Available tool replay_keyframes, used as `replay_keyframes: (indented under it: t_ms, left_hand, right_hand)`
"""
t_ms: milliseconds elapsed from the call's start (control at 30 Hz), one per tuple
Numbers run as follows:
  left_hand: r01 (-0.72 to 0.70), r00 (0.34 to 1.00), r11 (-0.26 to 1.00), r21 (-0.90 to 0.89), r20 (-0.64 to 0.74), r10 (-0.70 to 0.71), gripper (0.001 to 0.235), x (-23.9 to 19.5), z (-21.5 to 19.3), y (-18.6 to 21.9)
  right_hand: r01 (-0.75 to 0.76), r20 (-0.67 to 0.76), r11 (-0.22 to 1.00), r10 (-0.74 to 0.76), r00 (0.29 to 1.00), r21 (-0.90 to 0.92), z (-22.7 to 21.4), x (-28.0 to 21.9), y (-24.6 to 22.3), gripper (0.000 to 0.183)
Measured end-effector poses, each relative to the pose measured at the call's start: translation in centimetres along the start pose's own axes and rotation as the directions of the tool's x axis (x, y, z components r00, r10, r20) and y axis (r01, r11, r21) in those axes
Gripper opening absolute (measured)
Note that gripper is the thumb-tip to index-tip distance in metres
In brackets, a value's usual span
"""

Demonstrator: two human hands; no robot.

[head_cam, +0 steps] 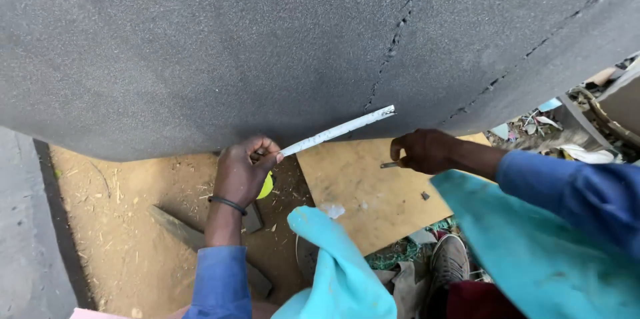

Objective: The person measures a large piece of dark gray foam using a tape measure and a metal ruler. They then use a utility knife to cut the foam along the marked lines, creating vertical slits. The person repeats this process multiple times across the surface of the foam.

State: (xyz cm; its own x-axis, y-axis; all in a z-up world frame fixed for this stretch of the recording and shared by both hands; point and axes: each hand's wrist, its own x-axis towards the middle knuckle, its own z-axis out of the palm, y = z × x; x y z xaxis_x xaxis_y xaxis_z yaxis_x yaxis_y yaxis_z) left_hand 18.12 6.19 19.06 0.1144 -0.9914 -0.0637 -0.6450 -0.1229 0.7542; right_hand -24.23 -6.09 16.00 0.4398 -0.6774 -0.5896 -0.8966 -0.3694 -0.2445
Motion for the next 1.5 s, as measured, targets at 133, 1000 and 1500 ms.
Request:
replay_keyframes:
  t_ms: [133, 1000, 1500]
  left_hand:
    - [-0.041, 0.998, 0.998, -0.048, -0.039, 0.039, 0.009, -0.5, 0.1, 1.9]
    - [-0.203, 0.975, 0.959, -0.2, -0.13, 0.179, 0.01, 0.0, 2.4, 3.7]
    - [-0.21, 0.966, 0.967, -0.147, -0.187, 0.181, 0.011, -1.4, -1.5, 8.7]
  right_hand:
    - [0.012, -0.108, 0.899, 0.04, 0.993, 0.438, 11.1, 6.9, 0.7, 0.01]
    - [0.172, 0.058, -0.478, 0.43, 0.901, 0.861, 10.9, 4.0, -13.9, 0.023]
    - [0.144, -0.134, -0.011, 0.312, 0.941, 0.989, 7.4, -4.3, -12.7, 0.036]
